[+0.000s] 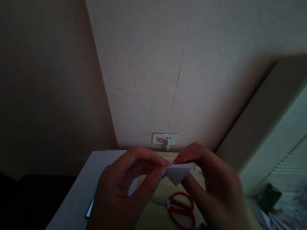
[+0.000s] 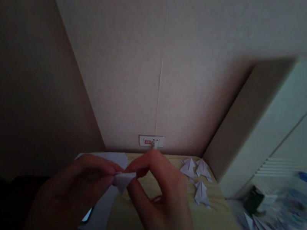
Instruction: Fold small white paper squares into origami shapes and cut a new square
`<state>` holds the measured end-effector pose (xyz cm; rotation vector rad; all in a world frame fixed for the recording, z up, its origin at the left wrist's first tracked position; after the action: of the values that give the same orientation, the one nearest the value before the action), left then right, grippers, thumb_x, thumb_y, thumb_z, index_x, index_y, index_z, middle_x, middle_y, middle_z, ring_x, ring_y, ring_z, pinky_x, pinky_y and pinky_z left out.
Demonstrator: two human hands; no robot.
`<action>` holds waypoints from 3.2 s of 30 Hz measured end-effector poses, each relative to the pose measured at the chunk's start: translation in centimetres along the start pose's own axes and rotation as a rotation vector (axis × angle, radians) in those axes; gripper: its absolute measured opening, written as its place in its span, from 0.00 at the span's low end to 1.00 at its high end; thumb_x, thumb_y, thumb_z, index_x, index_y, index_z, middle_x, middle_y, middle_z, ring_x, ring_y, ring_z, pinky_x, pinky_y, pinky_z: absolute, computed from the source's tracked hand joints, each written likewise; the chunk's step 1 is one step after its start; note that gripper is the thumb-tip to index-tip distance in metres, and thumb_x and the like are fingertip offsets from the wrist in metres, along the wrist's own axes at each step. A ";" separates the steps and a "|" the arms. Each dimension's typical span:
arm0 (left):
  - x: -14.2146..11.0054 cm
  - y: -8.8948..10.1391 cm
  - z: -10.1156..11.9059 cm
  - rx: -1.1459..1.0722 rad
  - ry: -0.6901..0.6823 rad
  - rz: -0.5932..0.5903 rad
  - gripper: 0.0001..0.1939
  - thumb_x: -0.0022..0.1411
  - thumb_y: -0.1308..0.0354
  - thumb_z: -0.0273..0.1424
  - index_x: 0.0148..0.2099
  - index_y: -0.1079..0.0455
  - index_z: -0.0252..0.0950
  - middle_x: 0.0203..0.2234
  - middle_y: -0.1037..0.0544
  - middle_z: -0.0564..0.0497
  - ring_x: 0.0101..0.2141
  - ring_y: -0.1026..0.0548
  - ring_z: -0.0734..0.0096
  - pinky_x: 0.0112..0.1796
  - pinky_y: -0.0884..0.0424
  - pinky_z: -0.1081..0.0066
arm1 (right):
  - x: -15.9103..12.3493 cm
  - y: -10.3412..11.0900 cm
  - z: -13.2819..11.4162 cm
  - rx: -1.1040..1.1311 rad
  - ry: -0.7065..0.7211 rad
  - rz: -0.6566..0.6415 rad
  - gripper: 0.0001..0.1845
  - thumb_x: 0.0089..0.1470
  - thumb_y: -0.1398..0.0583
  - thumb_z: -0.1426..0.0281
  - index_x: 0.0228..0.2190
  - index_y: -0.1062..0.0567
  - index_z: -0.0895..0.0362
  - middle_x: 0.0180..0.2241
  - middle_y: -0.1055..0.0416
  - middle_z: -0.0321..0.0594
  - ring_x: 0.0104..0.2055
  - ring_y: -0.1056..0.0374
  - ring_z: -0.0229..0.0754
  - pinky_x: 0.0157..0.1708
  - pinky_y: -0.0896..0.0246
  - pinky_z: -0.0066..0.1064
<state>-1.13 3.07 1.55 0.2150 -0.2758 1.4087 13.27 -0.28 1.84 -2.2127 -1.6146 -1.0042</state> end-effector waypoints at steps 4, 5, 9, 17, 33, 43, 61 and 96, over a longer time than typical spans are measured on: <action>0.1 0.0 -0.2 -0.048 0.016 -0.003 0.04 0.55 0.36 0.30 0.28 0.26 0.42 0.24 0.20 0.60 0.29 0.20 0.74 0.34 0.24 0.79 | 0.0 0.0 -0.1 -0.016 -0.002 -0.014 0.07 0.53 0.38 0.77 0.27 0.26 0.53 0.25 0.29 0.29 0.28 0.33 0.33 0.28 0.39 0.22; 0.1 0.0 -0.2 -0.062 0.018 -0.001 0.04 0.55 0.36 0.29 0.28 0.26 0.43 0.23 0.20 0.60 0.29 0.20 0.74 0.34 0.24 0.79 | 0.0 0.0 -0.1 -0.017 0.006 -0.023 0.07 0.53 0.38 0.77 0.27 0.26 0.53 0.25 0.29 0.29 0.28 0.33 0.33 0.28 0.39 0.22; 0.1 -0.1 -0.2 -0.110 0.045 -0.014 0.04 0.53 0.35 0.28 0.28 0.24 0.43 0.23 0.20 0.60 0.28 0.20 0.74 0.33 0.24 0.80 | 0.0 0.1 0.0 -0.017 0.044 -0.057 0.09 0.53 0.39 0.79 0.29 0.26 0.52 0.27 0.28 0.29 0.30 0.32 0.33 0.29 0.38 0.23; 0.2 -0.1 -0.2 -0.137 0.064 -0.056 0.06 0.52 0.34 0.26 0.27 0.22 0.43 0.23 0.19 0.60 0.28 0.20 0.74 0.33 0.24 0.80 | -0.2 0.2 0.0 -0.037 0.109 -0.082 0.09 0.55 0.40 0.78 0.32 0.27 0.51 0.30 0.28 0.30 0.33 0.32 0.35 0.32 0.38 0.25; 0.2 0.1 0.0 -0.088 0.060 -0.065 0.04 0.52 0.34 0.29 0.26 0.22 0.43 0.22 0.18 0.58 0.27 0.20 0.71 0.33 0.23 0.77 | -0.2 0.4 -0.4 -0.058 0.120 -0.079 0.08 0.55 0.38 0.78 0.31 0.26 0.51 0.29 0.28 0.30 0.32 0.31 0.34 0.31 0.37 0.25; 0.1 0.2 -0.2 -0.121 0.110 -0.051 0.07 0.50 0.33 0.25 0.24 0.22 0.44 0.20 0.19 0.60 0.27 0.20 0.73 0.32 0.24 0.79 | -0.3 0.5 -0.5 -0.092 0.127 -0.127 0.09 0.55 0.40 0.78 0.32 0.26 0.51 0.30 0.28 0.31 0.33 0.32 0.36 0.31 0.37 0.26; 0.6 0.2 -0.3 -0.126 0.117 -0.193 0.08 0.52 0.33 0.23 0.26 0.21 0.42 0.23 0.17 0.59 0.28 0.18 0.73 0.33 0.23 0.81 | -0.5 0.1 -0.7 -0.044 0.113 -0.110 0.12 0.54 0.41 0.80 0.33 0.29 0.50 0.32 0.32 0.30 0.35 0.34 0.33 0.33 0.38 0.22; 0.8 0.3 -0.7 -0.212 0.234 -0.305 0.11 0.51 0.32 0.20 0.27 0.18 0.45 0.24 0.15 0.59 0.29 0.18 0.77 0.32 0.26 0.86 | -0.5 0.2 -0.3 0.108 0.035 -0.138 0.10 0.54 0.41 0.79 0.30 0.28 0.51 0.30 0.33 0.28 0.34 0.36 0.33 0.32 0.42 0.26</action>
<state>-1.26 4.05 1.15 -0.0809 -0.1873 1.0807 13.24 -0.92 1.74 -2.0270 -1.7814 -0.9605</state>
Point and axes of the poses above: each hand's wrist, its own x-axis towards the middle knuckle, its own y-axis out of the back of the hand, z = x × y, the point moved 4 cm from there along x, towards the middle knuckle
